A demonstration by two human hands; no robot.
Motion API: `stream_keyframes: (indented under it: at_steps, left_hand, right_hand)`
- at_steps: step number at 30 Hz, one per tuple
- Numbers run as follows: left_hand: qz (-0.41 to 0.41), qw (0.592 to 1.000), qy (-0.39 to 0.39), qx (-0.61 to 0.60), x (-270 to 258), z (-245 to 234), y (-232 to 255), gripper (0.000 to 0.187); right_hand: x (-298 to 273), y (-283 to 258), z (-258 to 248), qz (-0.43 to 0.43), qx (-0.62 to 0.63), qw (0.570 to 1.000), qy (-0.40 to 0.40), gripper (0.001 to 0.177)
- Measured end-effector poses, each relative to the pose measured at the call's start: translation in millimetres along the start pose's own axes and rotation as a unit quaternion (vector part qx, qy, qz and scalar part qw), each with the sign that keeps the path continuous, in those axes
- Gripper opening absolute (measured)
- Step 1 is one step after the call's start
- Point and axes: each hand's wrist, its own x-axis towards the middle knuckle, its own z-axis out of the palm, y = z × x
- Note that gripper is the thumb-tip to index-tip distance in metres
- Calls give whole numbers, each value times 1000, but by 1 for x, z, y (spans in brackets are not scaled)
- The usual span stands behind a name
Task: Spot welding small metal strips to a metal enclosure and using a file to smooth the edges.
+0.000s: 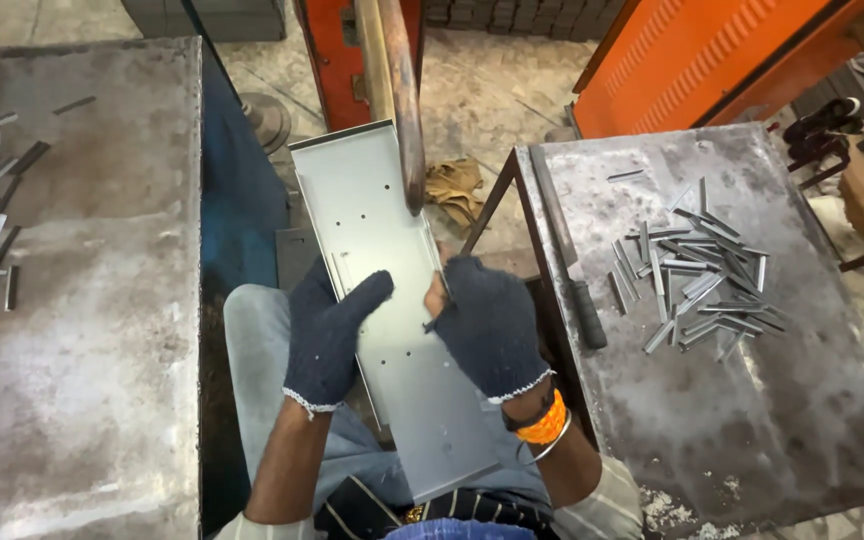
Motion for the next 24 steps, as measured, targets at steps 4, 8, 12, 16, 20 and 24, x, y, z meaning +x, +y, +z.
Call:
stream_keyframes:
  at_steps: [4,8,12,16,20,24]
  left_hand:
    - [-9,1000,-5,-15,11,-3,-2,38]
    - [-19,999,-11,-39,17,-5,-3,37]
    - [-25,999,-12,-22,16,-5,3,37]
    - [-18,999,-21,-21,19,-5,4,38]
    - [-17,1000,-18,2,18,-5,7,39]
    - [-13,999,-10,28,18,-7,7,37]
  right_hand:
    - [14,-5,-2,8,-4,1000,-9,19]
    - [20,-8,-3,13,14,1000,-12,17]
    - [23,-11,-6,4,40,999,-19,19]
    - [23,-11,-4,34,27,999,-23,21]
    - [22,-12,-1,24,-1,1000,-19,19]
    - [14,-16,-1,23,-50,998,11,19]
